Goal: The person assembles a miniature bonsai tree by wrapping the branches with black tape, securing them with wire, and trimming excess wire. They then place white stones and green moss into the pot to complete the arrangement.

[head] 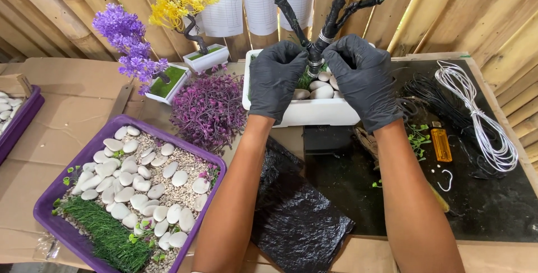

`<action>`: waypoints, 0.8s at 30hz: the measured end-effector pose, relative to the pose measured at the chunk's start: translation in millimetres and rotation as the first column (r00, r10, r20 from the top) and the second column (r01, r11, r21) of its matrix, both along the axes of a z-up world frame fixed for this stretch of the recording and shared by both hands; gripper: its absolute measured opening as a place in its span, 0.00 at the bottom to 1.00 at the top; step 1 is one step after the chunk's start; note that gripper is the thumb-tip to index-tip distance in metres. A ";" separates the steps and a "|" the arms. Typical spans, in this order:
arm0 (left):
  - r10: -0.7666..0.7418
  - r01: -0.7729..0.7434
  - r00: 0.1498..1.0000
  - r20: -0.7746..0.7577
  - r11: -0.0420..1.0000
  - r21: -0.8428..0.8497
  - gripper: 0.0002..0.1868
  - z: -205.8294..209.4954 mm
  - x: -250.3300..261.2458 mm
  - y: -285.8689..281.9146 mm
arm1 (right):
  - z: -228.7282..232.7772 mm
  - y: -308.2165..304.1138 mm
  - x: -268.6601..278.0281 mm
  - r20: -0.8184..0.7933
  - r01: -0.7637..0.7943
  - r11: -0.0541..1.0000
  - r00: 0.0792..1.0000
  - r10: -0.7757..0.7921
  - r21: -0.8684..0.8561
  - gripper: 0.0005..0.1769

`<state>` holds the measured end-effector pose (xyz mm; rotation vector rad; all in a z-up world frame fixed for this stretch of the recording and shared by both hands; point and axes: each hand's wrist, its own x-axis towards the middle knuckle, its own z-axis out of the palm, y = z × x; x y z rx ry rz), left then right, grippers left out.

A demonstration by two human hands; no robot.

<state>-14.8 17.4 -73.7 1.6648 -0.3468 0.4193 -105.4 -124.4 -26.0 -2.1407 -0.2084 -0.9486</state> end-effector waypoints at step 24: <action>0.008 0.017 0.995 -0.100 0.968 0.251 0.09 25.0 -29.5 13.1 | -17.4 -12.0 13.2 -0.049 -0.056 0.996 0.997 0.053 -0.064 0.08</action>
